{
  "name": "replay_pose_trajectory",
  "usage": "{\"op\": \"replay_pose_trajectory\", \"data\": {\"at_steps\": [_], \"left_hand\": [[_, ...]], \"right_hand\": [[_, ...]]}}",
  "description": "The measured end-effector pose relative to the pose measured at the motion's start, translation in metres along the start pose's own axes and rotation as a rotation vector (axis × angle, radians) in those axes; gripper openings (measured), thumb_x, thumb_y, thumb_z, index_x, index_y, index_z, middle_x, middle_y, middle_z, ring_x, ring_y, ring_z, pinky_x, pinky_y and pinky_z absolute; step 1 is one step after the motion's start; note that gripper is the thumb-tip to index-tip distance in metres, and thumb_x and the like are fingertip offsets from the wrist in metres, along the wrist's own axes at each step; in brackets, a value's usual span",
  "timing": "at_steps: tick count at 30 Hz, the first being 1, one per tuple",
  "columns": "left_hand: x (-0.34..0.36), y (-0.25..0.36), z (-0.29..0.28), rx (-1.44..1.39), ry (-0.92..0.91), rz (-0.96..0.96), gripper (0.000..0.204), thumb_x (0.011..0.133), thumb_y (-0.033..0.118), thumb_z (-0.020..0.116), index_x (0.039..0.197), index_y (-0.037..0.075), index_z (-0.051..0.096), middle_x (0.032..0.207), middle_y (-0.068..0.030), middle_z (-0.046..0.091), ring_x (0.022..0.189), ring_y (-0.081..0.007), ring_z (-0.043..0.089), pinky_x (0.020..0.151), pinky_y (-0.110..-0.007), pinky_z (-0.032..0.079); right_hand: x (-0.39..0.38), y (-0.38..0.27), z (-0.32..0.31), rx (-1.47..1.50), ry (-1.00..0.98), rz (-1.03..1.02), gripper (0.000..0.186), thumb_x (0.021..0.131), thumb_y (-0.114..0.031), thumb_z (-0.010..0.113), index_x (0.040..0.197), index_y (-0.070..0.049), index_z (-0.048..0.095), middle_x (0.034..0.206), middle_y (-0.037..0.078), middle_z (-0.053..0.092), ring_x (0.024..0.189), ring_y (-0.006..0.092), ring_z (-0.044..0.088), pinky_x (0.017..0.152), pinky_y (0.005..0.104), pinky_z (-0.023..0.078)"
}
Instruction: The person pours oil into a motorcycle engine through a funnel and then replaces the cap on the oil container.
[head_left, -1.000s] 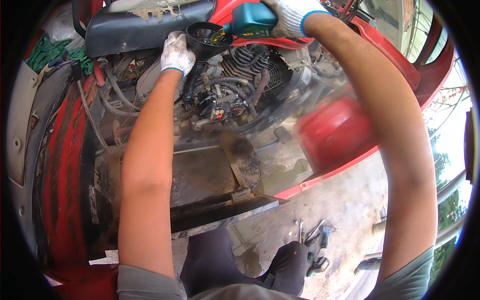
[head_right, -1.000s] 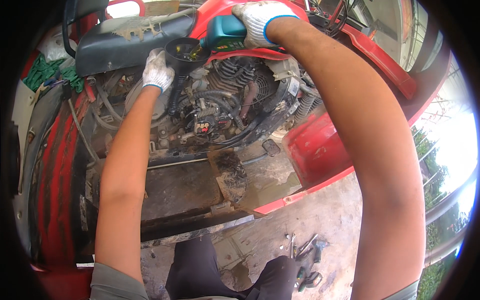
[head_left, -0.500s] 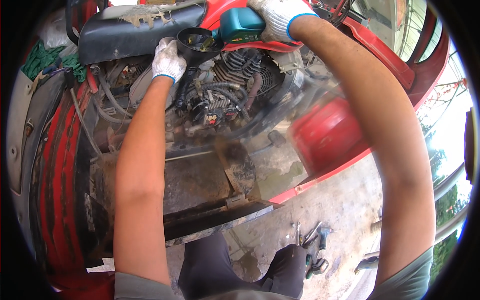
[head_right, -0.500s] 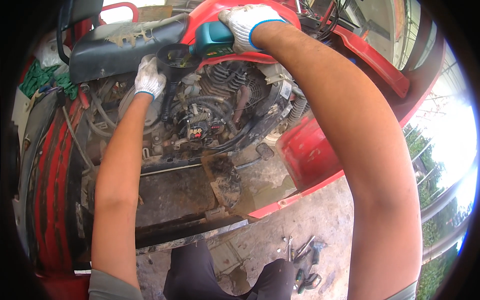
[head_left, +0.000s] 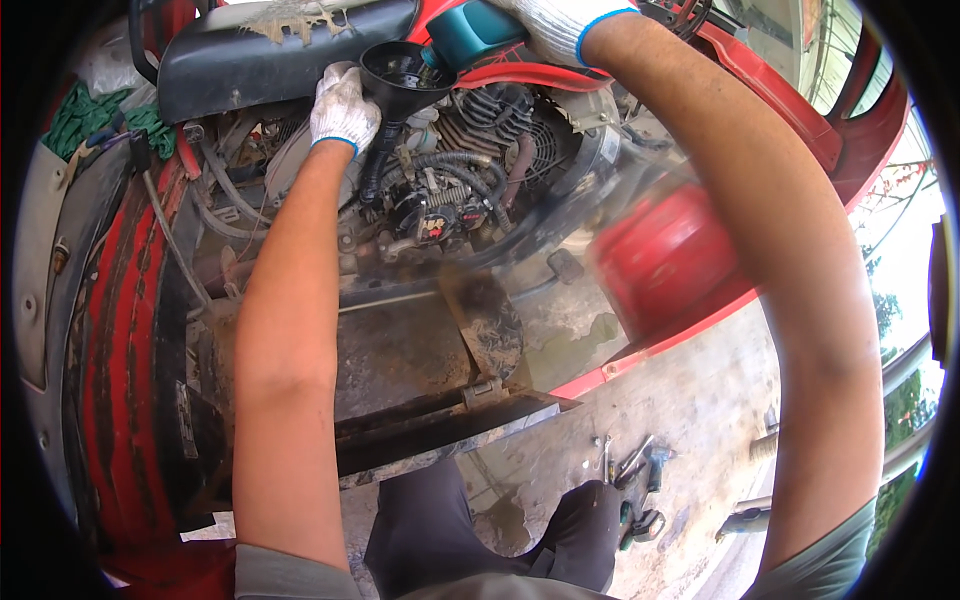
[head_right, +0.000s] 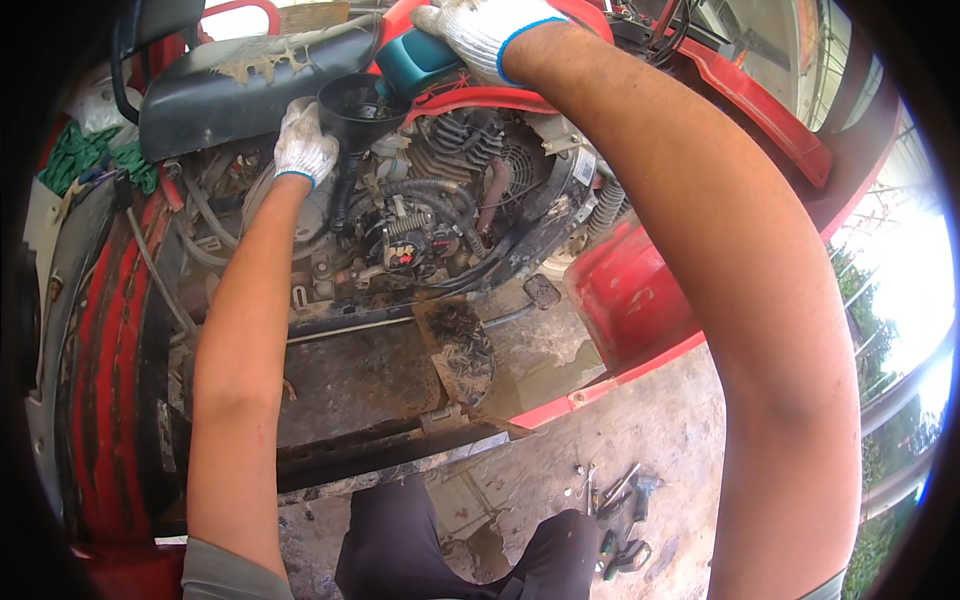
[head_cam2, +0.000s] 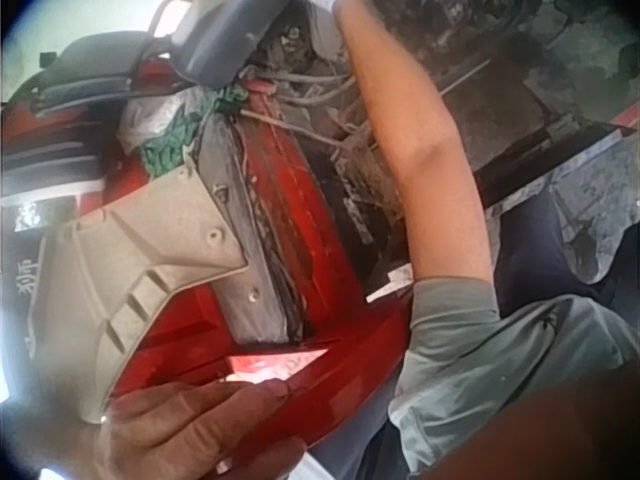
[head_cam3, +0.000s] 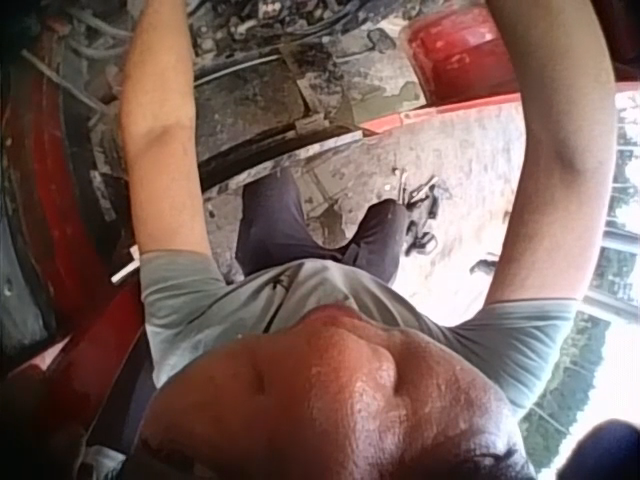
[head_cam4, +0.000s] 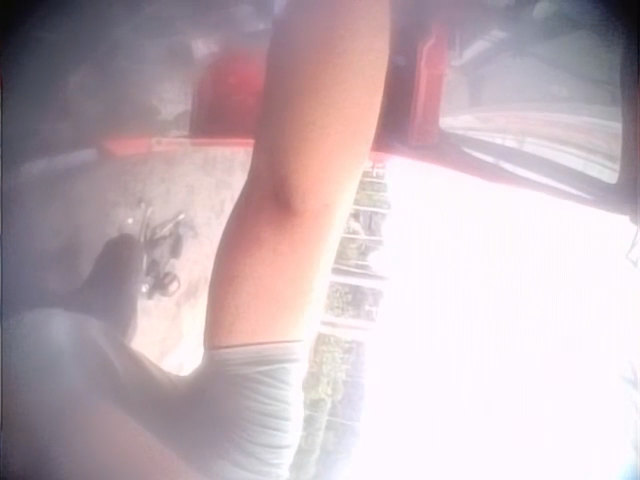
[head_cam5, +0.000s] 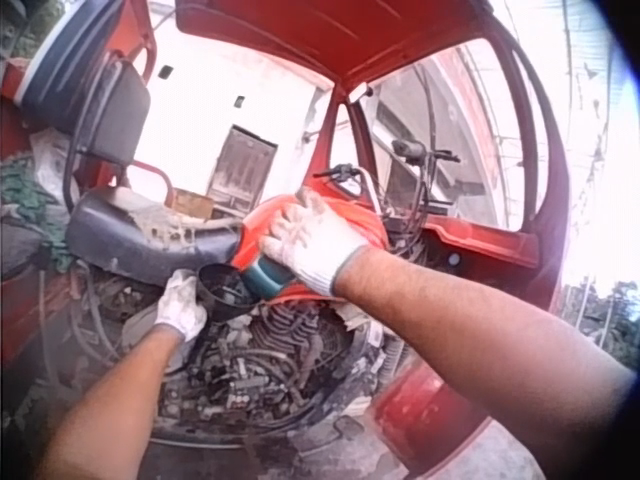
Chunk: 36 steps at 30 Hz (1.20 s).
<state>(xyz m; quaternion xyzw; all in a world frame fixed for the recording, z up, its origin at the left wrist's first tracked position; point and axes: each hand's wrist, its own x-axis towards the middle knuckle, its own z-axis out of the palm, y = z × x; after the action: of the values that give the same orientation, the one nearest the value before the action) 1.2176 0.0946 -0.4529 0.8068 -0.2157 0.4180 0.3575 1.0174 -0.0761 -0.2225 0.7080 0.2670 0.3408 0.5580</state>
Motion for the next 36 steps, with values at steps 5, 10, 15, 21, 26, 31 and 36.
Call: {"op": "replay_pose_trajectory", "data": {"at_steps": [5,10,15,21,26,31,36], "left_hand": [[0.001,-0.002,0.0,0.024,-0.027,0.004,0.056,0.082,0.017,0.062,0.135,-0.002,0.06,0.14,-0.0226,0.054,0.131,-0.0411,0.052,0.112,-0.044,0.045],[0.004,0.005,0.003,0.012,-0.03,-0.005,0.056,0.082,0.017,0.063,0.135,0.0,0.061,0.14,-0.0236,0.055,0.131,-0.0422,0.052,0.113,-0.045,0.044],[0.001,0.0,0.001,0.023,-0.05,-0.022,0.057,0.082,0.018,0.064,0.136,0.002,0.061,0.139,-0.0249,0.055,0.132,-0.0428,0.051,0.113,-0.045,0.044],[0.001,0.005,0.001,0.028,-0.059,-0.037,0.058,0.082,0.018,0.065,0.137,0.002,0.06,0.141,-0.0256,0.054,0.132,-0.0428,0.051,0.114,-0.045,0.043],[0.002,0.001,0.001,0.02,-0.056,-0.022,0.055,0.082,0.018,0.063,0.134,0.001,0.062,0.142,-0.0245,0.054,0.132,-0.0423,0.051,0.113,-0.045,0.044],[0.0,0.001,-0.001,0.022,-0.034,-0.019,0.054,0.082,0.018,0.063,0.133,0.001,0.062,0.139,-0.025,0.054,0.131,-0.0429,0.052,0.113,-0.045,0.044],[0.001,0.001,-0.001,0.0,-0.007,0.017,0.053,0.079,0.016,0.064,0.13,0.001,0.064,0.139,-0.0227,0.056,0.131,-0.0415,0.053,0.112,-0.045,0.045]], "right_hand": [[-0.002,-0.006,0.006,0.017,0.032,0.009,0.022,0.094,-0.021,0.054,0.11,-0.017,0.068,0.102,0.004,0.066,0.106,0.0244,0.062,0.108,0.0545,0.04],[-0.002,0.001,0.005,-0.023,0.045,0.008,0.022,0.094,-0.022,0.054,0.11,-0.017,0.068,0.102,0.004,0.065,0.106,0.0238,0.062,0.108,0.0545,0.04],[0.01,-0.003,0.004,-0.017,0.026,-0.009,0.022,0.093,-0.022,0.054,0.109,-0.017,0.068,0.1,0.004,0.065,0.105,0.0238,0.061,0.108,0.0544,0.041],[-0.01,-0.002,0.003,-0.028,0.046,-0.032,0.021,0.093,-0.022,0.054,0.109,-0.017,0.068,0.1,0.004,0.065,0.106,0.0243,0.061,0.109,0.0558,0.04],[-0.017,-0.009,0.005,-0.005,0.079,-0.04,0.023,0.093,-0.022,0.054,0.111,-0.018,0.067,0.102,0.004,0.065,0.108,0.0246,0.061,0.109,0.056,0.04],[-0.005,-0.016,0.004,0.003,0.034,-0.031,0.02,0.092,-0.023,0.055,0.107,-0.019,0.067,0.103,0.004,0.066,0.11,0.0245,0.061,0.109,0.0551,0.04],[0.018,-0.022,0.007,-0.002,0.135,0.004,0.017,0.091,-0.024,0.056,0.102,-0.019,0.067,0.102,0.003,0.066,0.11,0.024,0.061,0.108,0.0542,0.04]]}}
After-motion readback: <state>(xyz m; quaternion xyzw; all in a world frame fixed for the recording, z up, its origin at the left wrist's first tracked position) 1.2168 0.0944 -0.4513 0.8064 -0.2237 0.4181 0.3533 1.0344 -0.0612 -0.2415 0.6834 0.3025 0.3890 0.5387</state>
